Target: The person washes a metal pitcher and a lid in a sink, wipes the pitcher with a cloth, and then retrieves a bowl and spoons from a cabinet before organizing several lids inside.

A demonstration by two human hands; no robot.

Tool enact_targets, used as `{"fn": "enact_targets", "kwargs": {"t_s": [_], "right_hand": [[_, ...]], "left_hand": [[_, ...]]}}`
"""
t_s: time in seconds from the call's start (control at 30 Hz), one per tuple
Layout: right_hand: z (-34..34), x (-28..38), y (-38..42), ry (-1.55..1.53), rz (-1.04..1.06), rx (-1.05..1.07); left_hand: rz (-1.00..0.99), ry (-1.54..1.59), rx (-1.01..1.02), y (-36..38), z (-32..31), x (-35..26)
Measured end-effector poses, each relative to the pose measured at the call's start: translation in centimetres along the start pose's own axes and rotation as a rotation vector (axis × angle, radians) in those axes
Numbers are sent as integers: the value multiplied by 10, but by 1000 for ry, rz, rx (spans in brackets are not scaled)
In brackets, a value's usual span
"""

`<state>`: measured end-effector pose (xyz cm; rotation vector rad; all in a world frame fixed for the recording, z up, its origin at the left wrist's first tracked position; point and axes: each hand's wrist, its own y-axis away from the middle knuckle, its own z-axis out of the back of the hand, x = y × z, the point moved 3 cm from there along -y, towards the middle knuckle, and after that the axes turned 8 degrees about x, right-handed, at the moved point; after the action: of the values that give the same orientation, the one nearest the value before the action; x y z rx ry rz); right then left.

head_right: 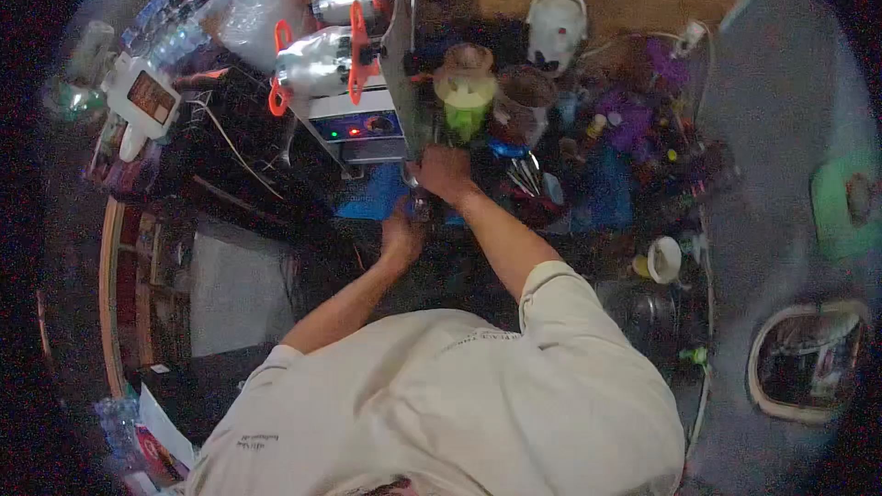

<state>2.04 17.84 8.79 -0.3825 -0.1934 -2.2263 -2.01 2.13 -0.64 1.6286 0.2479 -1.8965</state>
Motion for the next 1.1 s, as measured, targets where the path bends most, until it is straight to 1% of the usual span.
{"fn": "enact_targets", "kwargs": {"t_s": [0.03, 0.07, 0.1, 0.13, 0.17, 0.2, 0.27, 0.3, 0.37, 0.4, 0.47, 0.5, 0.53, 0.6, 0.63, 0.67, 0.7, 0.77, 0.9, 0.97, 1.0, 1.07, 1.1], "right_hand": [[-3, -1, 6, -17, 30, 75], [-7, -3, 13, -34, 55, 152], [-12, 21, -33, -97, 83, 125], [-13, 14, -29, -102, 215, 114], [-11, 8, -30, -106, 353, 88], [-11, -3, -31, -86, 360, 107], [-17, -5, -40, -134, 383, 45], [-22, -7, -40, -138, 391, 62], [-28, -14, -44, -184, 398, 119], [-29, -15, -44, -190, 411, 129], [-24, -18, -46, -206, 506, -22], [-21, -18, -46, -212, 513, -16], [-16, -17, -45, -189, 525, -20], [-17, -15, -45, -172, 544, -17], [-20, -14, -46, -180, 537, -42], [-21, -16, -49, -186, 529, -71], [-18, -18, -52, -190, 532, -65], [-15, -26, -62, -492, 417, 133], [29, -22, -74, -534, 496, 143], [52, -24, -79, -372, 421, 182], [68, -26, -83, -371, 432, 181], [104, -43, -92, -398, 323, 81], [120, -53, -100, -426, 263, 97]], "left_hand": [[-27, -364, 76, 22, -4, -24], [-49, -726, 159, 36, -11, -30], [-38, -793, 129, -5, 32, -13], [-57, -500, 105, -16, 20, 35], [-68, -342, 83, -17, 11, 37], [-83, -185, 61, -19, 1, 39], [-199, -649, -48, 10, 12, -33], [-182, -644, -53, 14, 10, -36], [-55, -807, -25, 17, 7, -38], [-40, -807, -35, 20, 8, -46], [20, -774, 19, 22, 7, -60], [30, -774, 14, 18, 6, -38], [-30, -574, -17, 10, 4, 3], [-79, -373, -56, 11, 0, 4], [-84, -471, -90, 22, 2, -36], [-91, -570, -123, 25, 3, -59], [-84, -570, -125, 23, 1, -57], [-65, -651, -133, 22, 2, -49], [-51, -570, -199, 27, -1, -65], [21, -584, -237, 25, -3, -62], [20, -583, -248, 26, -3, -63], [151, -586, -214, 26, -3, -62], [151, -584, -228, 26, -3, -68]]}}
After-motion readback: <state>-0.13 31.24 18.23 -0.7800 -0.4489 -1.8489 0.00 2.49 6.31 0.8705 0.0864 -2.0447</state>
